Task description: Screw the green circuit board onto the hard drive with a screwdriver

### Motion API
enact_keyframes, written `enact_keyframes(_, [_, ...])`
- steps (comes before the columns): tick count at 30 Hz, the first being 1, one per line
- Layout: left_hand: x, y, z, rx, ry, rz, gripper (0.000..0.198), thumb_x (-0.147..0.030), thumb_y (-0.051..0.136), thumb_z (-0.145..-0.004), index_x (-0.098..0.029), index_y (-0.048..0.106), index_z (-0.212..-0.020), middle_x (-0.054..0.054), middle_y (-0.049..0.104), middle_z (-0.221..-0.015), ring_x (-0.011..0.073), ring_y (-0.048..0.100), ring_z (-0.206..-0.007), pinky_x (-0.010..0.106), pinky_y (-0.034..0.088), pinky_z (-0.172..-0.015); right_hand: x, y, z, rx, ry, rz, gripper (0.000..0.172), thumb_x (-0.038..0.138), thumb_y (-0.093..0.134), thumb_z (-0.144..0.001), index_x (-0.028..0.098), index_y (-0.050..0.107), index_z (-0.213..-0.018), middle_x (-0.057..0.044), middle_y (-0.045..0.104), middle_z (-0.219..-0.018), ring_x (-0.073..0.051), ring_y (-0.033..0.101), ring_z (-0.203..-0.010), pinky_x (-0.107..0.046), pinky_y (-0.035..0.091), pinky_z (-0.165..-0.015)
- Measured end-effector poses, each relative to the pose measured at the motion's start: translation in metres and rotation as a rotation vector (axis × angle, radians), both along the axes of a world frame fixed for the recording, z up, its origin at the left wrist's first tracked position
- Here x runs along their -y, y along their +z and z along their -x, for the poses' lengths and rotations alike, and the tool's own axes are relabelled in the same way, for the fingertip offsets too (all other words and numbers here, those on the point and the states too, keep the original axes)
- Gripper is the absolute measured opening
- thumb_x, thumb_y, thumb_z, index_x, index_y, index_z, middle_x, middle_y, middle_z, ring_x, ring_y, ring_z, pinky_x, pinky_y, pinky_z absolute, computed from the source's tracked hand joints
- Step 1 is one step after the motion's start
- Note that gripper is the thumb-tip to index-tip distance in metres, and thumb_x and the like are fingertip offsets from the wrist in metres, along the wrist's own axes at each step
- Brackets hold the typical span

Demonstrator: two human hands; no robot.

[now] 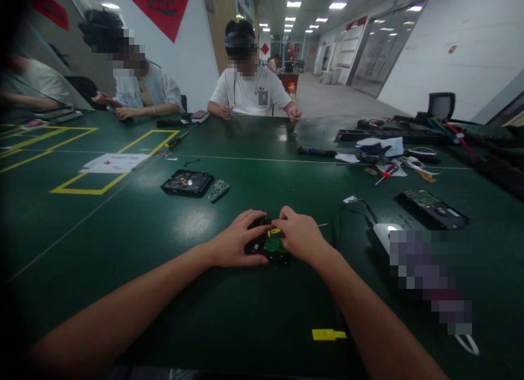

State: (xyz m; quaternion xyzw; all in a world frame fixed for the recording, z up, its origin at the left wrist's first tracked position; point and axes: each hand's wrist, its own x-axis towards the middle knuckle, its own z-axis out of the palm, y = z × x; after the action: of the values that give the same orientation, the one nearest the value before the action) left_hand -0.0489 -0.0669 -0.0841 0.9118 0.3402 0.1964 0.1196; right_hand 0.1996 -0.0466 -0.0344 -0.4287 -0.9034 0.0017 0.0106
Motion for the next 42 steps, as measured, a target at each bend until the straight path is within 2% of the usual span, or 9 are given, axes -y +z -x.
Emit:
enact_keyframes(20, [0.000,-0.001,0.001,0.004,0.002,-0.001,0.086,-0.073,0.072,-0.089,-0.023,0.051,-0.156,0.021,0.037,-0.165,0.0455,0.036,-0.151,0.068,0.029,-0.125,-0.003,-0.005,-0.004,-0.170,-0.049,0.046,0.035,0.014,0.060,-0.093,0.020,0.071,-0.125,-0.010,0.065,-0.126,-0.022,0.068,-0.094,-0.036,0.054,-0.079])
enact_keyframes(23, [0.000,-0.001,0.000,0.016,0.008,0.001,0.085,-0.071,0.073,-0.088,-0.025,0.050,-0.157,0.019,0.037,-0.165,0.0450,0.038,-0.151,0.069,0.030,-0.124,-0.008,-0.010,-0.010,-0.267,-0.125,0.003,0.035,0.012,0.059,-0.091,0.020,0.068,-0.125,-0.011,0.066,-0.127,-0.025,0.069,-0.100,-0.038,0.054,-0.082])
enact_keyframes(25, [0.001,-0.001,0.000,0.022,0.012,0.005,0.086,-0.070,0.074,-0.088,-0.026,0.049,-0.157,0.019,0.038,-0.165,0.0447,0.038,-0.151,0.069,0.030,-0.125,-0.015,-0.015,-0.018,-0.367,-0.233,-0.046,0.036,0.014,0.062,-0.090,0.020,0.064,-0.125,-0.011,0.069,-0.123,-0.027,0.069,-0.103,-0.041,0.055,-0.087])
enact_keyframes(28, [0.001,-0.001,0.000,0.016,0.014,0.015,0.090,-0.071,0.074,-0.087,-0.026,0.046,-0.159,0.019,0.039,-0.165,0.0449,0.038,-0.151,0.068,0.029,-0.125,-0.025,-0.022,-0.031,-0.549,-0.371,-0.099,0.031,0.029,0.064,-0.095,0.018,0.061,-0.124,-0.014,0.072,-0.116,-0.030,0.070,-0.103,-0.046,0.055,-0.092])
enact_keyframes(31, [0.001,0.000,0.000,0.007,0.022,0.017,0.092,-0.073,0.072,-0.088,-0.026,0.043,-0.161,0.018,0.040,-0.165,0.0447,0.038,-0.151,0.068,0.028,-0.126,-0.030,-0.023,-0.040,-0.648,-0.448,-0.133,0.042,0.039,0.064,-0.095,0.019,0.058,-0.132,-0.015,0.073,-0.114,-0.032,0.071,-0.103,-0.049,0.057,-0.090])
enact_keyframes(36, [0.002,0.002,0.000,-0.029,0.032,0.012,0.088,-0.075,0.069,-0.090,-0.027,0.046,-0.159,0.018,0.037,-0.166,0.0444,0.036,-0.152,0.067,0.031,-0.125,-0.024,-0.009,-0.038,-0.720,-0.361,-0.277,0.052,0.034,0.050,-0.104,0.020,0.046,-0.153,-0.019,0.065,-0.134,-0.032,0.066,-0.117,-0.052,0.052,-0.103])
enact_keyframes(39, [0.001,0.002,0.000,-0.040,0.031,0.019,0.090,-0.077,0.067,-0.090,-0.026,0.045,-0.160,0.018,0.037,-0.166,0.0438,0.035,-0.153,0.067,0.030,-0.125,-0.017,-0.002,-0.035,-0.796,-0.329,-0.340,0.050,0.033,0.048,-0.105,0.026,0.045,-0.154,-0.016,0.064,-0.138,-0.030,0.066,-0.119,-0.051,0.052,-0.106])
enact_keyframes(42, [0.000,0.001,0.001,-0.027,0.029,0.028,0.094,-0.078,0.068,-0.089,-0.025,0.042,-0.161,0.018,0.039,-0.166,0.0423,0.036,-0.154,0.066,0.029,-0.126,-0.015,-0.003,-0.035,-0.870,-0.327,-0.341,0.052,0.035,0.051,-0.105,0.027,0.040,-0.155,-0.015,0.064,-0.142,-0.029,0.070,-0.115,-0.049,0.054,-0.105])
